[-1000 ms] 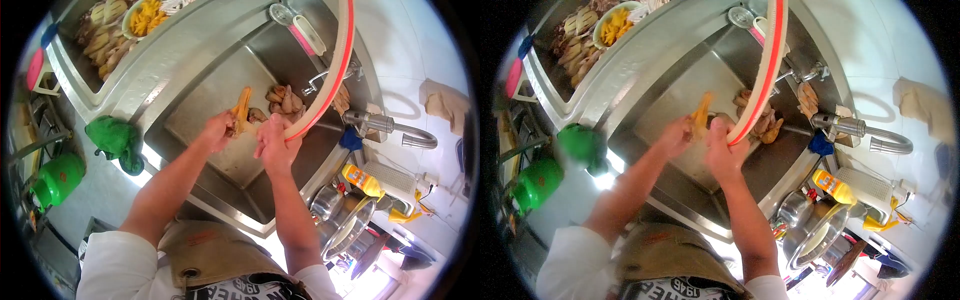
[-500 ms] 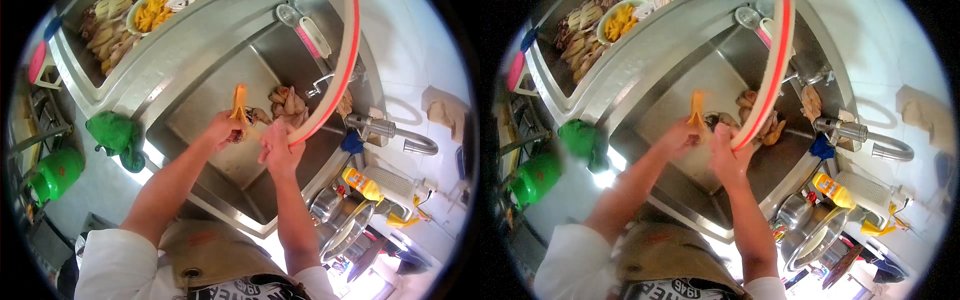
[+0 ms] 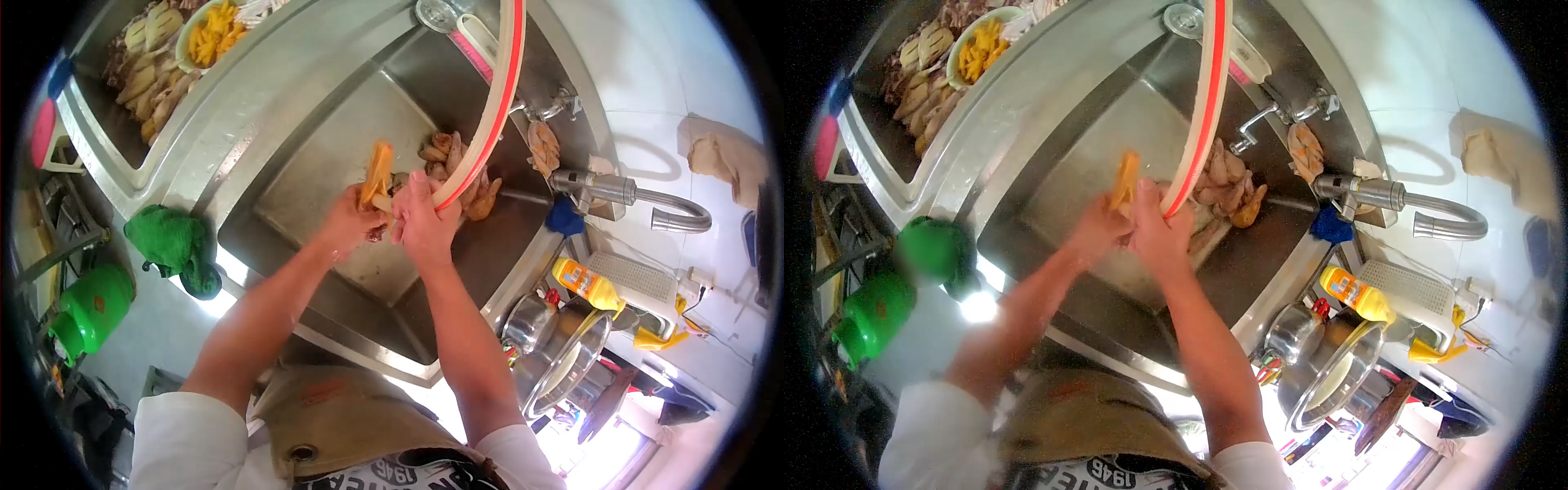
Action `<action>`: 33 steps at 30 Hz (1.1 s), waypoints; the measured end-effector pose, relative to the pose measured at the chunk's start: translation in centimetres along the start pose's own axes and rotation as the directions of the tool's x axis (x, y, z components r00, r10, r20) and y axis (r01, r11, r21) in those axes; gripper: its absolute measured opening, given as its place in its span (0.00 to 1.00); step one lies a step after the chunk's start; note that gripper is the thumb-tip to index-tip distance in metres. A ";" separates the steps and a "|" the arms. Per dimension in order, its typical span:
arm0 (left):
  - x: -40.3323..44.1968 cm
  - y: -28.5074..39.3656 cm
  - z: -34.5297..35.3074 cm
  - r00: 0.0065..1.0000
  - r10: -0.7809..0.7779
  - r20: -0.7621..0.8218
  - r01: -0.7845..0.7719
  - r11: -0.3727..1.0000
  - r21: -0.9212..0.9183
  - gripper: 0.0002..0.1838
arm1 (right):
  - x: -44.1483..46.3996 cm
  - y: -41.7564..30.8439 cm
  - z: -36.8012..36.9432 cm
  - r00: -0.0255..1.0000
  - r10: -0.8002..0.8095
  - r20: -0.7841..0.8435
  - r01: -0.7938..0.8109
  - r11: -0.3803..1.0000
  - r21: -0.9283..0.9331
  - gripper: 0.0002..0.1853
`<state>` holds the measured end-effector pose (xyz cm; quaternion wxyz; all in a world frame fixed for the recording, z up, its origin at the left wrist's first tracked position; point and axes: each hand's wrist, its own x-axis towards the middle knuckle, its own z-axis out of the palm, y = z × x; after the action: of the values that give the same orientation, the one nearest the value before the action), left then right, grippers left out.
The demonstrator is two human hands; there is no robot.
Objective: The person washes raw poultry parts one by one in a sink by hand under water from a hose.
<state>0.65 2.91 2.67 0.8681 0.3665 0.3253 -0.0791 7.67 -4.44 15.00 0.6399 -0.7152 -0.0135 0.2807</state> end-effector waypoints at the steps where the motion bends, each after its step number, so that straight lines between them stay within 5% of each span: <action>1: -0.7 0.7 0.7 0.999 -0.014 -0.043 0.014 1.000 0.001 0.23 | 0.4 0.3 0.0 1.000 0.010 -0.002 -0.010 0.999 0.034 0.25; 8: -1.1 0.2 0.6 0.990 0.019 -0.137 -0.027 0.998 -0.057 0.15 | 1.8 2.5 -0.5 0.994 0.081 -0.077 -0.069 0.987 0.145 0.23; 14: -1.6 0.1 1.0 0.970 0.053 -0.238 0.007 0.970 0.242 0.08 | 1.6 4.6 -0.9 0.997 0.028 -0.069 -0.016 0.986 0.165 0.25; 23: 0.2 -1.9 0.1 0.968 0.041 -0.248 0.027 0.964 0.265 0.11 | 2.4 6.5 -1.4 0.996 0.031 -0.081 -0.016 0.985 0.173 0.25; 29: 1.2 -3.0 -0.7 0.952 -0.112 -0.285 0.107 0.994 -0.035 0.15 | 2.5 5.6 -1.0 0.972 0.143 -0.189 -0.134 0.989 0.060 0.22; 33: 0.5 -1.6 -0.5 0.961 -0.232 -0.149 0.206 0.963 -0.174 0.16 | 2.8 3.3 -3.9 0.945 -0.068 -0.321 0.005 0.981 -0.194 0.21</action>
<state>0.18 2.13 1.17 0.8496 0.2639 0.4412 -0.1180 10.54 -7.49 10.96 0.5670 -0.8094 0.0524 0.1441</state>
